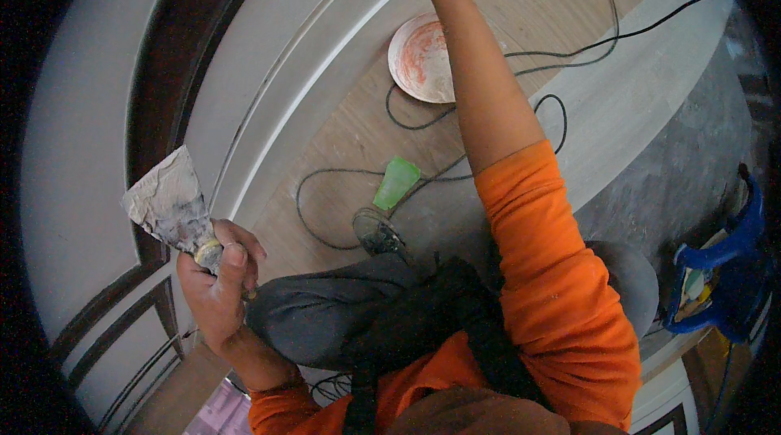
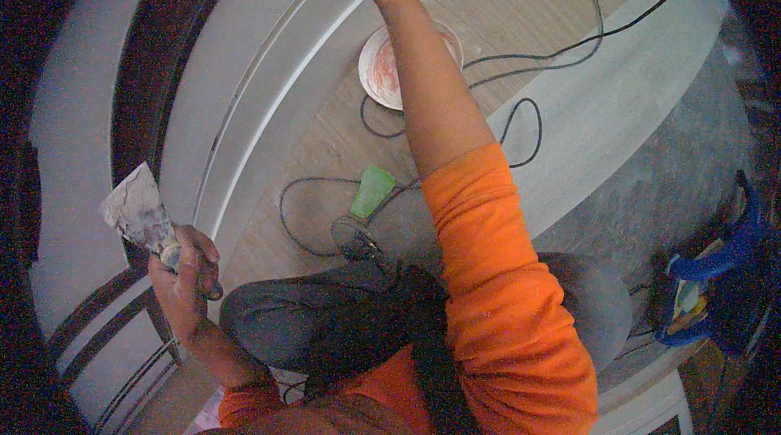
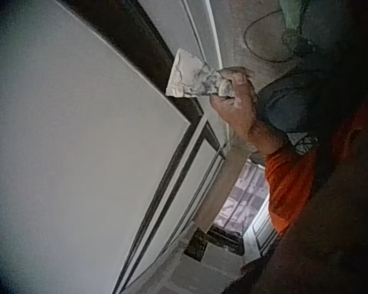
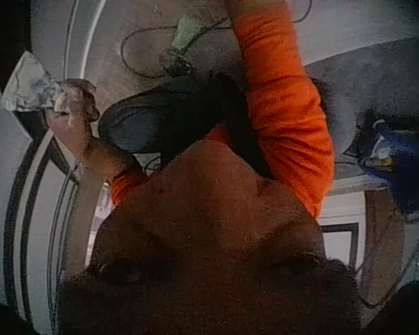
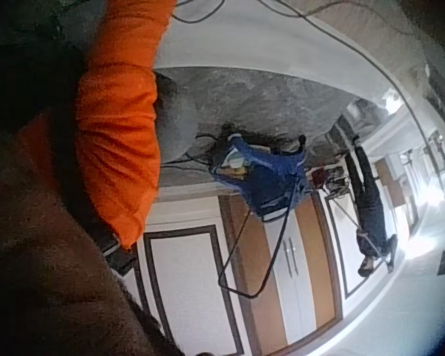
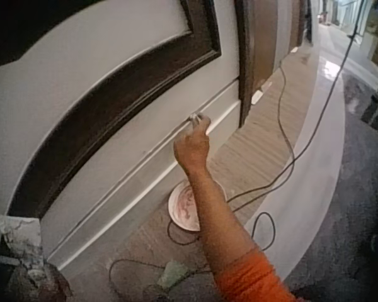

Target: The person mixes a white paste in a small bowl using a trowel, then walks to a wall and applies the paste to the baseboard area. They use the trowel to spread the material and their finger to smooth the edges.

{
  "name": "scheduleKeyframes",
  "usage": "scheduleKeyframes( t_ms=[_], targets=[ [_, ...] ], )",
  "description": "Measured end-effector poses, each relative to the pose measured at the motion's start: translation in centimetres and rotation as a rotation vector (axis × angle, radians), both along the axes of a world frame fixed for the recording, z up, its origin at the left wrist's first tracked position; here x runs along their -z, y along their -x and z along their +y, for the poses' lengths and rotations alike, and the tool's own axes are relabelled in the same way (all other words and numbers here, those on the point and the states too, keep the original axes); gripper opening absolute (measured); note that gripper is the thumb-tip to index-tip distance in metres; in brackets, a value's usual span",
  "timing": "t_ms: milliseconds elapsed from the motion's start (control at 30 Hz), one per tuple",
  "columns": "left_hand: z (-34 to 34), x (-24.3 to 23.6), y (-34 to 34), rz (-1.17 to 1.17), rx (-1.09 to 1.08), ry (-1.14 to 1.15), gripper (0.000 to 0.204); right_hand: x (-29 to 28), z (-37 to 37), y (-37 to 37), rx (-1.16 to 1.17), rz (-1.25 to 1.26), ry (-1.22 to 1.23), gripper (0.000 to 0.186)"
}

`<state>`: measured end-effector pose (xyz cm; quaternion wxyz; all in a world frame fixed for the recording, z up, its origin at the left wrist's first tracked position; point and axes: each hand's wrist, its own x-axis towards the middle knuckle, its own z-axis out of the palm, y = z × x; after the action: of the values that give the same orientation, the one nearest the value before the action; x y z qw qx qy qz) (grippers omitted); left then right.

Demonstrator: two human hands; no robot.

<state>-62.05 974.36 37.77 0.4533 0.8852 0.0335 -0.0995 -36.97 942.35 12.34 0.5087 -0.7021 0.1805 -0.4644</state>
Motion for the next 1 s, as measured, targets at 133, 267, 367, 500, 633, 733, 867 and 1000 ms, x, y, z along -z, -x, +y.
scheduleKeyframes(
  t_ms=[133, 267, 367, 500, 633, 733, 867, 1000],
  targets=[
    [-0.2, -0.3, 0.2, 0.002, -0.005, -0.017, 0.04, -3.4, 2.4, 2.0, -0.152, 0.288, -0.045, 0.073],
    [0.1, -0.2, -0.2, 0.015, 0.034, 0.008, 0.04, -3.0, 4.8, 2.6, -0.157, 0.283, -0.014, 0.079],
    [0.3, -0.3, -0.3, 0.019, 0.056, 0.013, 0.039, -3.0, 6.5, 3.3, -0.131, 0.243, 0.029, 0.078],
    [0.4, -0.1, -0.3, 0.017, 0.051, 0.024, 0.039, -3.5, 8.4, 5.2, -0.277, 0.396, -0.028, 0.073],
    [-0.1, -0.1, -0.1, 0.001, 0.016, 0.016, 0.038, -3.1, 10.0, 7.0, -0.312, 0.424, 0.008, 0.066],
    [0.0, -0.3, -0.1, 0.016, -0.001, -0.004, 0.037, -0.6, 9.0, 6.1, -0.256, 0.098, -0.139, 0.07],
    [0.3, -0.3, -0.1, 0.026, -0.026, -0.029, 0.038, 2.3, 2.4, 1.8, -0.003, -0.223, -0.105, 0.066],
    [0.8, 0.0, 0.1, 0.016, -0.043, -0.025, 0.039, 1.6, -1.5, -0.2, -0.085, -0.121, -0.172, 0.063]
  ],
)
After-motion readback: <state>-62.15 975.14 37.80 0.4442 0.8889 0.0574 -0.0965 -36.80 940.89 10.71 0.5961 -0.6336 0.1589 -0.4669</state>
